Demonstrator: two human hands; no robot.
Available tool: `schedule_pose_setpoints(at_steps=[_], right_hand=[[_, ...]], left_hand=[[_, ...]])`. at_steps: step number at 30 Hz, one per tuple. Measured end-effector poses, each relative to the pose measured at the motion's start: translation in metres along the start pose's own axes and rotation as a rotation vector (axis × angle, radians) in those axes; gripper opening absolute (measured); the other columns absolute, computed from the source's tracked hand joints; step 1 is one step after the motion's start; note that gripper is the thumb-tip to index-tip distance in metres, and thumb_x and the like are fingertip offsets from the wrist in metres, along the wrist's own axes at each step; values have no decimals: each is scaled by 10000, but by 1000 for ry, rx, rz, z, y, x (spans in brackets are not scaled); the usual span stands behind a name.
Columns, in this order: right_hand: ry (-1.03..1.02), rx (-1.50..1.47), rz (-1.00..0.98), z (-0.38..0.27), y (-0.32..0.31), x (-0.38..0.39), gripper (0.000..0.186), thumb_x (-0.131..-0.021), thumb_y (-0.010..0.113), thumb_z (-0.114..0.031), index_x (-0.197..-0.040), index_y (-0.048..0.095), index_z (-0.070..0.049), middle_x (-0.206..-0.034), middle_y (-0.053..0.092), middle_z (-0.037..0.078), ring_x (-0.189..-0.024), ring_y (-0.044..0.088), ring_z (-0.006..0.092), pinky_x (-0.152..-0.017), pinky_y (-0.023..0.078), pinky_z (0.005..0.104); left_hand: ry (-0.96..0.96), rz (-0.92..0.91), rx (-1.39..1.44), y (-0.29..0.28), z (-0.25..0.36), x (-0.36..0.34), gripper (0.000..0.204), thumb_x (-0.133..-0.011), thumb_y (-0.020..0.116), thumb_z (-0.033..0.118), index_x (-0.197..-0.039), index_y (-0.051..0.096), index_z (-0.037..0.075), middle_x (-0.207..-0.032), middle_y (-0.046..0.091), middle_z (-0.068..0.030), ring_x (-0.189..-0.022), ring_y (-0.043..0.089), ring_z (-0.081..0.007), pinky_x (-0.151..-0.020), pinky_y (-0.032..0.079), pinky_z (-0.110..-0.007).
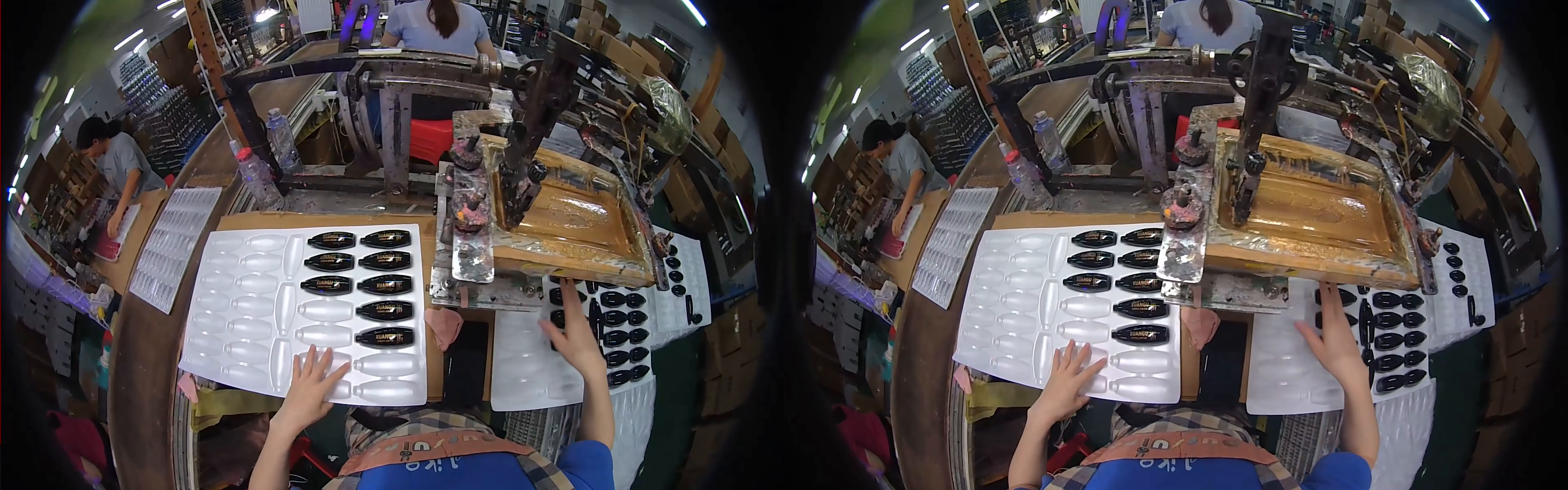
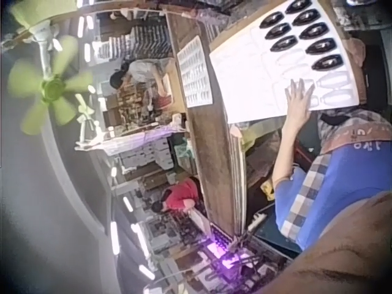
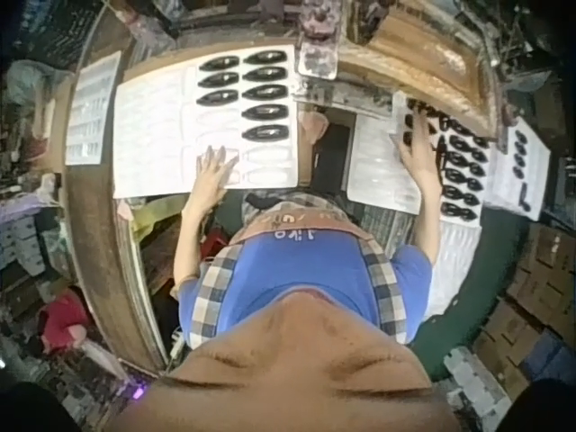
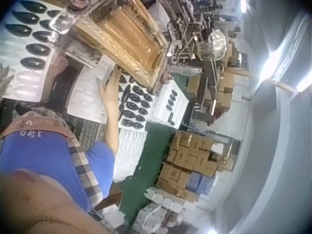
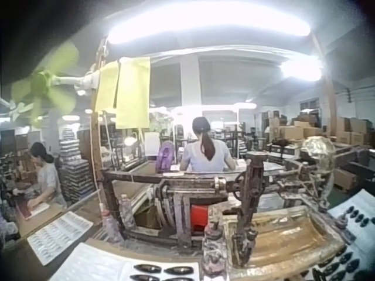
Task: Operating a manual screen-printing machine to apply gold lettering onto black plastic hair accessories arranged in a tray.
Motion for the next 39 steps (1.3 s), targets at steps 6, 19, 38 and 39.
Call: schedule_pose_setpoints(at_steps=[6,19,38,39], right_hand=[[232,386,-214,91,22,57,673,-711,642,-200,-1247,309,32,-1215,382,284,-1112,380,410,-893,371,387],[273,-112,210,81,-50,35,501,-675,679,-91,-1108,445,-1,-623,496,15,-498,430,107,-470,365,247],[14,-168,-357,-99,17,-73,506,-734,636,-389,-1032,539,9,-1003,570,157,-929,536,264,-806,412,331],[97,-90,-456,-92,23,-70,442,-757,619,-345,-1004,551,15,-934,592,160,-890,553,277,-788,423,333]], left_hand=[[47,-6,-43,-5,-4,-11,747,-600,707,138,-1264,383,245,-1355,244,-137,-1264,158,-387,-1005,133,-552],[364,486,576,-159,78,-142,265,-769,521,88,-1026,540,25,-997,560,-173,-931,526,-302,-824,389,-386],[-91,913,1234,-124,-19,-102,140,-803,593,107,-844,611,-25,-773,594,-32,-694,537,-82,-643,432,-198],[-141,946,1138,-105,-30,-82,122,-795,598,80,-841,605,-32,-772,593,-34,-700,534,-77,-641,428,-195]])
Point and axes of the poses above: each hand's wrist, its own x-axis away from the middle knuckle, its own y-axis out of the palm, z = x × y, the point moved 9 cm from there along -x, towards the middle knuckle
